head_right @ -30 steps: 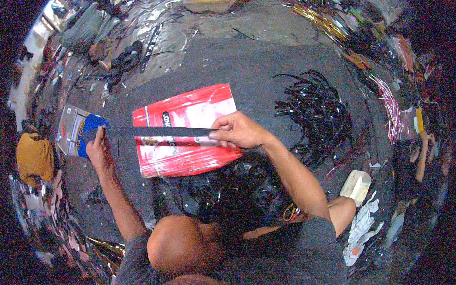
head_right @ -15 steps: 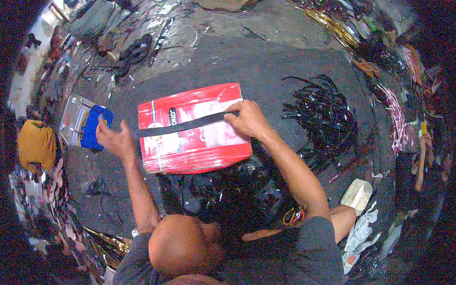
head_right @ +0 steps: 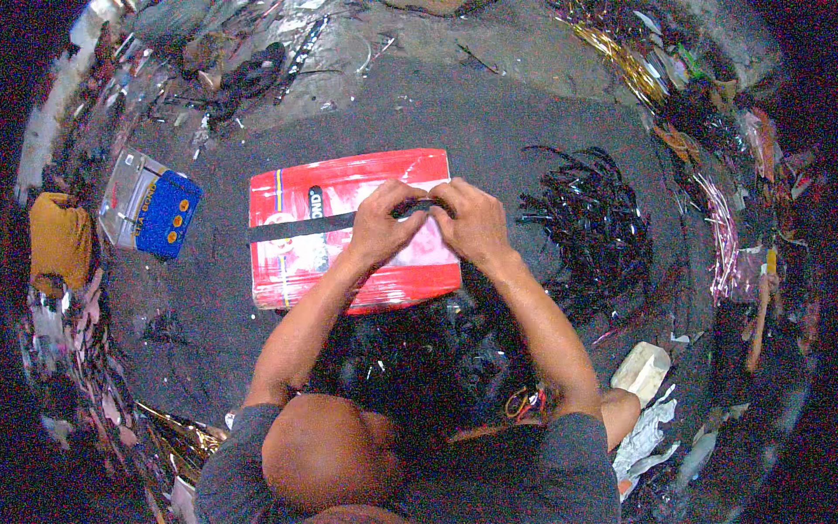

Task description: The person sits on the floor and wraps a red rectangular box with black ribbon. They repeatedly measure, cut, and tie the ribbon around the box, adjusting the placement and securing the ends.

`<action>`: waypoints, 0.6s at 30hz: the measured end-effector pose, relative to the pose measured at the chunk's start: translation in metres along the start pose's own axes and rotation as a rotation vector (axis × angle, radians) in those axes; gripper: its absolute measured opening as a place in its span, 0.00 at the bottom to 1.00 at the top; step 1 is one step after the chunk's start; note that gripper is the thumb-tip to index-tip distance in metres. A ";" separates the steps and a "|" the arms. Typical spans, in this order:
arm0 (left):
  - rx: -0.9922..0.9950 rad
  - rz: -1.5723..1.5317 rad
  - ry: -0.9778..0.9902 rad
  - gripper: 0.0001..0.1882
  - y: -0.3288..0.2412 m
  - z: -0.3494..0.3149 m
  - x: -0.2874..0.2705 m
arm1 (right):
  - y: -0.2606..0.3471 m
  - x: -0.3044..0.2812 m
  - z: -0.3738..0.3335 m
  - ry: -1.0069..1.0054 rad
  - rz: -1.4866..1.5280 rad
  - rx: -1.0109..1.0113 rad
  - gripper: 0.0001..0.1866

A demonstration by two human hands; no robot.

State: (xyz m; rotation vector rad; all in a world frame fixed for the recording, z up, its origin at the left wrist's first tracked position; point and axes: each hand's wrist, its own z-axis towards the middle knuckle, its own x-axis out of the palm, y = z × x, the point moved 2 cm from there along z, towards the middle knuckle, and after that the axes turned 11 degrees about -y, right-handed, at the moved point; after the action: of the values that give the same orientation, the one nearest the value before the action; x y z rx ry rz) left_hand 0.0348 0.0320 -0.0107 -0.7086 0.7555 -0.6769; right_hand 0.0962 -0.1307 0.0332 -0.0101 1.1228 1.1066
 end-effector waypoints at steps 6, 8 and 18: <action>0.056 0.097 -0.034 0.08 0.000 -0.005 0.001 | -0.008 -0.005 -0.004 -0.044 -0.023 -0.151 0.07; 0.047 0.101 -0.023 0.09 0.001 -0.006 0.002 | -0.008 -0.006 -0.003 -0.018 -0.028 -0.186 0.07; 0.075 0.105 0.004 0.07 0.004 -0.003 0.001 | -0.022 -0.015 0.006 0.135 0.042 -0.323 0.10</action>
State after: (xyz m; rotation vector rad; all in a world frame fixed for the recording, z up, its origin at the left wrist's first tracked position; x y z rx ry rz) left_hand 0.0337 0.0330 -0.0159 -0.5951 0.7618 -0.6082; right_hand 0.1162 -0.1485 0.0360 -0.3192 1.0559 1.3313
